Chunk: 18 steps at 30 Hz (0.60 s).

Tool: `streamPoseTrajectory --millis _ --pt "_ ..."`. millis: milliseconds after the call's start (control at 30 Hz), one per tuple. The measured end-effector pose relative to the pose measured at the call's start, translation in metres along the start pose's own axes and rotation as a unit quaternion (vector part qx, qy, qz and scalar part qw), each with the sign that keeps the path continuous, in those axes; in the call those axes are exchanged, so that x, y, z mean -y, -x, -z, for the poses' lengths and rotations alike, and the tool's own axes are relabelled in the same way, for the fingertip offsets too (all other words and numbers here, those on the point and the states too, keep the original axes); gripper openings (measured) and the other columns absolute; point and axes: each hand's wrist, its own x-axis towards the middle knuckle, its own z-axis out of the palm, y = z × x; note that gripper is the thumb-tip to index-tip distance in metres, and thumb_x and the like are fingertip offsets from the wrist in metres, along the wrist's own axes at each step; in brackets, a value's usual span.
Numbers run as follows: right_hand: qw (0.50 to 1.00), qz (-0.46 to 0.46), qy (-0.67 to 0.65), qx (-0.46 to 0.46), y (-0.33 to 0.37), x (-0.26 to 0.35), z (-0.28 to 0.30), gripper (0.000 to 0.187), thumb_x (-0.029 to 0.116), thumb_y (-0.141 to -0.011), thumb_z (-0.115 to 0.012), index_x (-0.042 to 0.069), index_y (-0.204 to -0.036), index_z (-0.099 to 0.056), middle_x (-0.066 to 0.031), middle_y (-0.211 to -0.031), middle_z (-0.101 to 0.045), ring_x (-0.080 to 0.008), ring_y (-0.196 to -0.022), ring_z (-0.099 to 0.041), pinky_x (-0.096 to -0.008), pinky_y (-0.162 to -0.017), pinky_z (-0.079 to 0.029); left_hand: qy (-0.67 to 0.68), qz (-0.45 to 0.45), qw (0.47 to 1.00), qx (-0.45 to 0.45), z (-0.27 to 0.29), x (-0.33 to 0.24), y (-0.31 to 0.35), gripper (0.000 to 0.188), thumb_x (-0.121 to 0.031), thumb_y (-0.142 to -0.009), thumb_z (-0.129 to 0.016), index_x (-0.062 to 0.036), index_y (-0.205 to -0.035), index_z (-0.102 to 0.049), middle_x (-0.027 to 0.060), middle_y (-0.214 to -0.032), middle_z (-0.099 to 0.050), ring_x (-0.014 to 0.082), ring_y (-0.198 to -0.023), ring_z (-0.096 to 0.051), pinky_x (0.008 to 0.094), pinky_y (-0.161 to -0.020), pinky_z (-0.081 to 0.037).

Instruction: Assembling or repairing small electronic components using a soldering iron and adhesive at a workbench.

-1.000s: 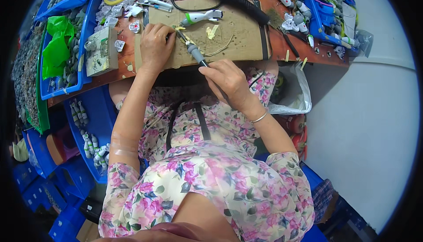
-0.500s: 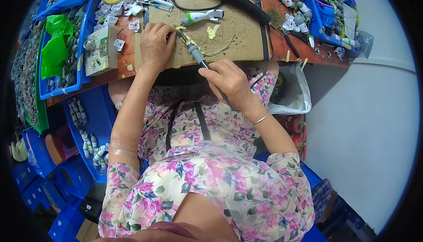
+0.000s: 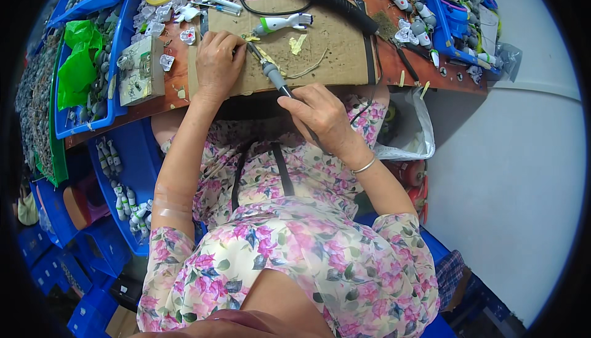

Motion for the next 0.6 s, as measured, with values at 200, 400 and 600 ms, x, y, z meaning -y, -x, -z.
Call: streamPoseTrajectory --millis 200,400,600 --pt "1.000 -0.001 0.001 0.001 0.0000 -0.0004 -0.0002 0.047 -0.009 -0.067 -0.073 0.008 -0.110 -0.068 -0.0124 -0.096 -0.064 -0.0288 -0.084 -0.063 -0.0367 -0.072 -0.052 0.002 0.000 1.000 -0.001 -0.0005 0.0001 -0.0003 0.008 -0.011 -0.077 -0.073 -0.0085 -0.077 -0.065 0.0039 -0.081 -0.061 0.0264 -0.084 -0.056 0.0398 -0.076 -0.046" --pt "1.000 -0.001 -0.001 0.000 -0.0005 0.0000 0.0010 0.046 -0.009 -0.066 -0.073 0.007 -0.109 -0.068 -0.0127 -0.096 -0.065 -0.0291 -0.084 -0.064 -0.0367 -0.072 -0.052 0.001 0.000 1.000 -0.001 -0.0012 0.0002 -0.0003 0.009 -0.012 -0.077 -0.073 -0.0085 -0.076 -0.065 0.0039 -0.080 -0.061 0.0264 -0.084 -0.056 0.0397 -0.076 -0.046" --pt "1.000 -0.001 -0.001 -0.005 0.0001 0.0011 0.0018 0.046 -0.009 -0.067 -0.073 0.007 -0.109 -0.068 -0.0129 -0.096 -0.065 -0.0292 -0.084 -0.064 -0.0369 -0.072 -0.052 0.001 0.001 1.000 0.001 -0.0001 -0.0002 -0.0003 0.009 -0.012 -0.076 -0.073 -0.0086 -0.076 -0.065 0.0038 -0.080 -0.061 0.0262 -0.084 -0.056 0.0398 -0.076 -0.046"
